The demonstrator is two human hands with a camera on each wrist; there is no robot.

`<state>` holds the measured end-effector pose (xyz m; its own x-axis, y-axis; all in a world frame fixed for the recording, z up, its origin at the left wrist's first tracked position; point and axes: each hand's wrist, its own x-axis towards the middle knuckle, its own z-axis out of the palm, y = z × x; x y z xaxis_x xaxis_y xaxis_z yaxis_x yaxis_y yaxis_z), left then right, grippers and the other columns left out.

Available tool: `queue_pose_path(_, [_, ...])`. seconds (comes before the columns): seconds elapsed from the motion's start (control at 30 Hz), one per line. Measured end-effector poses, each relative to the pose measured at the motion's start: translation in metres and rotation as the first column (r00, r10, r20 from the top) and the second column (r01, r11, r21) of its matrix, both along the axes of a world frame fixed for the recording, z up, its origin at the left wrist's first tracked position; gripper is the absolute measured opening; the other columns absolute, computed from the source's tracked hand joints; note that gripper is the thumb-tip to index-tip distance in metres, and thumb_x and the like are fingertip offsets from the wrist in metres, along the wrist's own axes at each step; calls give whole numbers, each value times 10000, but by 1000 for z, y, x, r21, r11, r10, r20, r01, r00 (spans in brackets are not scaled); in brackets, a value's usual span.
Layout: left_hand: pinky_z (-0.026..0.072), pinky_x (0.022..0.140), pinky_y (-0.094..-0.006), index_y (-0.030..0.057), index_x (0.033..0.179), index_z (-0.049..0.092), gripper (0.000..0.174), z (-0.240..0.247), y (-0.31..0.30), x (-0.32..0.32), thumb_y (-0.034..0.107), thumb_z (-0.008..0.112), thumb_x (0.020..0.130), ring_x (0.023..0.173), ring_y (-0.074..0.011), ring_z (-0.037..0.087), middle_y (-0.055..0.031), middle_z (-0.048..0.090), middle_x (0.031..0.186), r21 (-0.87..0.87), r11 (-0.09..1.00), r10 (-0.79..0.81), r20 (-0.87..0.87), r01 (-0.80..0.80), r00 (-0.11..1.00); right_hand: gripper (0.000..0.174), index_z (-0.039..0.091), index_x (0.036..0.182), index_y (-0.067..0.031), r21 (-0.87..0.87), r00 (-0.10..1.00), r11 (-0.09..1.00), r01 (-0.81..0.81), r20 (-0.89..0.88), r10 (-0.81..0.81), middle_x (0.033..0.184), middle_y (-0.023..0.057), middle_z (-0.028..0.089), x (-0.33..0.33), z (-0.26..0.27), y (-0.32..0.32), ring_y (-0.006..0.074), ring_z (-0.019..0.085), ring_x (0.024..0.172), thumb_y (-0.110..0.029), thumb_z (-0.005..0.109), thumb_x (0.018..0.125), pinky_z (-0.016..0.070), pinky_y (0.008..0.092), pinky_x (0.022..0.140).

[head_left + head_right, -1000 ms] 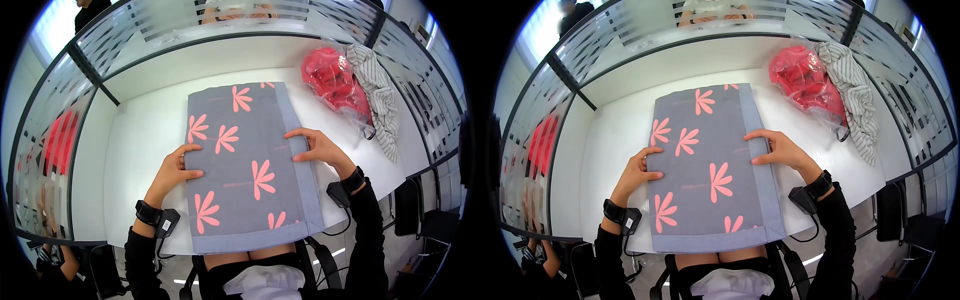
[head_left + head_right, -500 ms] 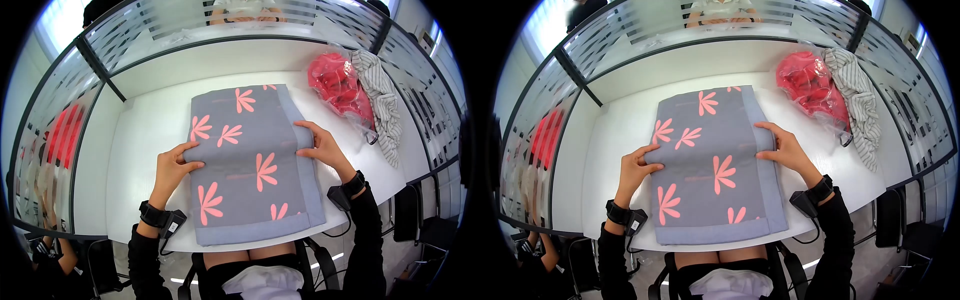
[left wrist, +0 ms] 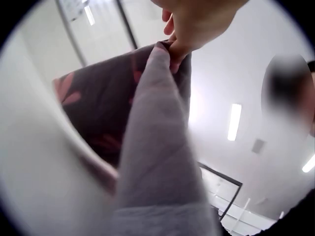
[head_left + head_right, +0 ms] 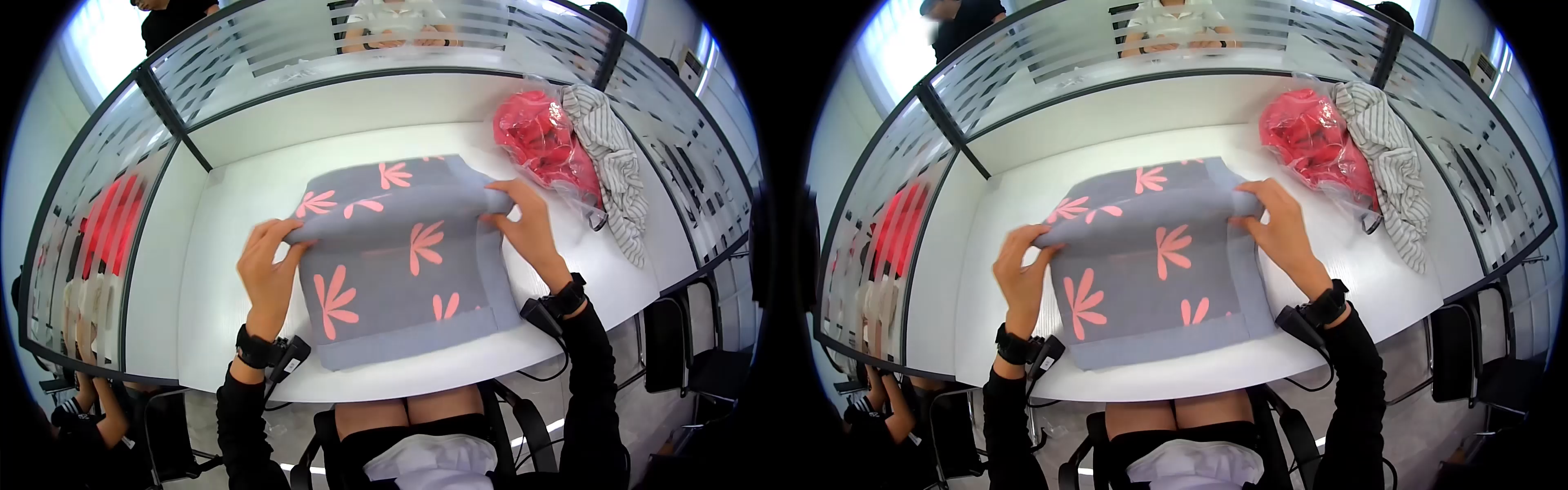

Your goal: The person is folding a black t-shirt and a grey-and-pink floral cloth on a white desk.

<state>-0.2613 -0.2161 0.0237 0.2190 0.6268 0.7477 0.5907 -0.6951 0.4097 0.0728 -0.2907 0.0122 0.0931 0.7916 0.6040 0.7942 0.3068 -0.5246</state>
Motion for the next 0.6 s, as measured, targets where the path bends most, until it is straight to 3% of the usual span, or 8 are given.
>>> queue_pose_path(0.07, [449,762,-342,30,830,654,285,29,-22,-1,-47,735,568,941,-257,566,-58,645,785,264,962,81,-16,-74,997,340,586,924,-41,240,997,970,41,48,-54,833,93,544,-2,20,-10,257,520,776,41,688,611,427,322,686])
queue_pose_path(0.13, [362,978,-501,26,837,646,323,53,-45,-18,-1,778,544,1090,-345,507,-181,552,1126,453,891,54,-29,-35,998,317,586,898,-40,443,986,896,15,144,-88,934,113,526,-3,53,-30,257,511,842,41,689,610,429,349,718])
queue_pose_path(0.2, [271,1002,-608,17,959,540,334,79,-64,-35,-14,689,662,1088,-404,501,-284,513,1123,335,916,-262,90,219,961,351,539,942,-37,509,987,853,-115,152,43,1169,170,406,-5,88,-49,272,490,1069,-54,740,655,437,355,854])
queue_pose_path(0.23, [347,974,-553,14,996,502,323,85,-70,-43,-7,643,706,1022,-357,543,-276,535,1064,264,889,-432,219,373,875,375,518,972,-50,498,962,838,-222,-27,271,1122,148,466,-9,97,-54,254,502,1091,-106,748,681,438,343,873])
queue_pose_path(0.33, [482,792,-333,18,993,506,398,110,-73,-45,1,696,644,851,-237,589,-208,586,970,134,952,-304,464,274,832,379,518,992,-66,254,837,900,-355,-343,427,957,70,550,-3,108,-62,161,553,921,-104,739,686,444,265,789])
queue_pose_path(0.47, [430,689,-202,16,1028,545,323,110,-4,-22,62,676,736,778,-87,563,-29,597,792,-483,797,-129,451,363,883,348,536,1002,-44,-210,783,903,-376,-593,188,875,17,552,8,71,9,85,533,819,-214,702,748,415,217,679])
queue_pose_path(0.57, [420,670,-191,23,1067,544,309,10,62,-11,84,660,788,754,-68,549,-23,610,786,-737,639,-47,248,220,968,413,520,1062,-3,-388,666,817,-427,-746,-7,917,71,594,17,-13,49,117,557,795,-252,690,779,442,246,680])
queue_pose_path(0.6, [421,675,-194,29,1077,541,306,-34,73,-11,86,652,797,755,-70,549,-27,618,801,-746,589,-49,349,310,936,435,506,1084,1,-434,645,793,-427,-761,-69,926,83,599,23,-38,57,123,562,792,-255,688,782,444,248,680])
